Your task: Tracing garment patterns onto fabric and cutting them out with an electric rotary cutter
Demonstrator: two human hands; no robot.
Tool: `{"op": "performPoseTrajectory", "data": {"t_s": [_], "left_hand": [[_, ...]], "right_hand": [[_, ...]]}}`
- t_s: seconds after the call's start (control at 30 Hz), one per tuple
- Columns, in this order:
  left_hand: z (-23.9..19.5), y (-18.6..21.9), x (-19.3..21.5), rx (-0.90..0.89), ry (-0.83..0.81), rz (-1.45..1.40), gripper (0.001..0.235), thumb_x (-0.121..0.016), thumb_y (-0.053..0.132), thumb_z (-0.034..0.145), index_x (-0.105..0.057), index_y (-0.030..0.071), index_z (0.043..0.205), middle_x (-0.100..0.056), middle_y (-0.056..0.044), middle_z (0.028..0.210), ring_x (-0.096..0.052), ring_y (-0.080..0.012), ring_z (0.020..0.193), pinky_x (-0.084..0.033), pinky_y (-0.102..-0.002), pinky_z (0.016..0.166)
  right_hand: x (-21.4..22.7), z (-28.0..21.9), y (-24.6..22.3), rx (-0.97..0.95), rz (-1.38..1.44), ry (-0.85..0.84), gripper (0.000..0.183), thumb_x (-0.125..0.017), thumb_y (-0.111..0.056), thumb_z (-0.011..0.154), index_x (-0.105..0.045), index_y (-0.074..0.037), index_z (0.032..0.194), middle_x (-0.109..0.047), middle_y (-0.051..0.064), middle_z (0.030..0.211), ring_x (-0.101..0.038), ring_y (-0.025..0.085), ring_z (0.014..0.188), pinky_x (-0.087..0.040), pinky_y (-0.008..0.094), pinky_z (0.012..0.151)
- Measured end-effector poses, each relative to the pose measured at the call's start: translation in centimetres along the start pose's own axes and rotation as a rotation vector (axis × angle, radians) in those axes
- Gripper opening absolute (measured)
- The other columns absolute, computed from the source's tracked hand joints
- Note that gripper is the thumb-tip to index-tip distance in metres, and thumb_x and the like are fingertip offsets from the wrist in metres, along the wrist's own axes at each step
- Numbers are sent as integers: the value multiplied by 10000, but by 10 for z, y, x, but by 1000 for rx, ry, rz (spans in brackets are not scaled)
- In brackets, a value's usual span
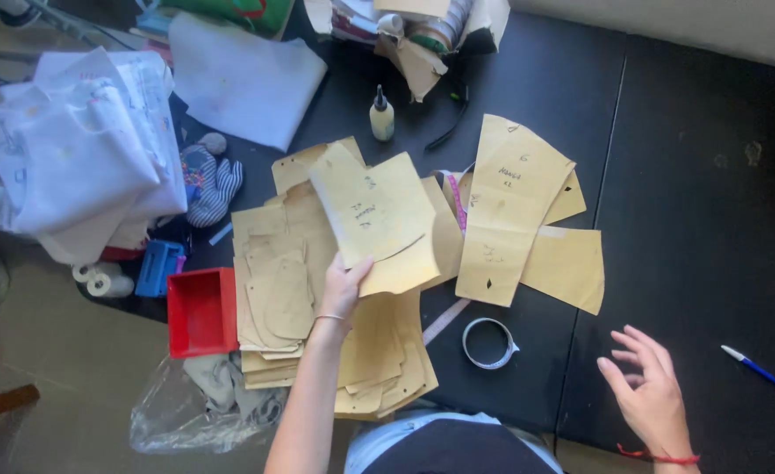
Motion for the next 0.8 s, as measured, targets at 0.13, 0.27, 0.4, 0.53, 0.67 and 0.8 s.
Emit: {"op": "performPoseTrajectory", "data": {"t_s": [0.13,0.27,0.4,0.53,0.67,0.8], "left_hand": [[-33,-15,-22,143,-173,429,442,-530,348,755,-458,104,1117,-559,-31,912,-541,-113,704,-446,-233,608],[-71,-9,-23,-38,-199,831,786,-528,402,724,-169,93,1351,-250,-154,1348,-293,-245,1249,-244,-370,1015],[-102,-24,-28,-81,-162,747,649,-532,327,755,-286,105,1313,-411,-94,1298,-435,-212,1173,-350,-333,964],[-159,-15,-69,-197,-160,595,339,-574,174,759,-512,106,1085,-582,-46,1072,-550,-143,1007,-432,-277,869],[-262,43,-142,-573,-465,336,182,-674,62,709,-515,126,649,-536,5,690,-506,-92,640,-422,-207,613],[-375,99,-185,-962,-1186,128,453,-233,371,983,-445,16,799,-502,-143,830,-522,-339,679,-425,-414,632]], "right_hand": [[11,2,-45,208,58,15,366,-589,-68,733,-543,-34,1095,-458,129,1235,-567,179,886,-478,254,680],[27,-5,-64,317,97,-18,346,-595,-61,722,-558,-47,1065,-479,111,1230,-575,171,887,-476,237,676],[40,-3,-37,386,123,-43,344,-596,-51,724,-554,-33,1065,-483,125,1223,-577,166,864,-469,229,674],[62,4,4,378,119,-49,349,-592,-38,734,-551,-33,1081,-490,127,1221,-576,175,862,-459,244,670],[96,24,72,152,-62,56,296,-630,-112,774,-610,-123,1069,-558,73,1085,-568,165,801,-428,284,731],[119,83,223,2,-432,-17,532,-666,-302,675,-588,-163,1182,-650,183,890,-563,239,961,-367,383,908]]}}
Point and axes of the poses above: each hand's wrist, its own z-axis towards the middle knuckle, its own x-axis out of the back of the hand, y = z × x, the point moved 6 cm from there along z, towards the middle knuckle
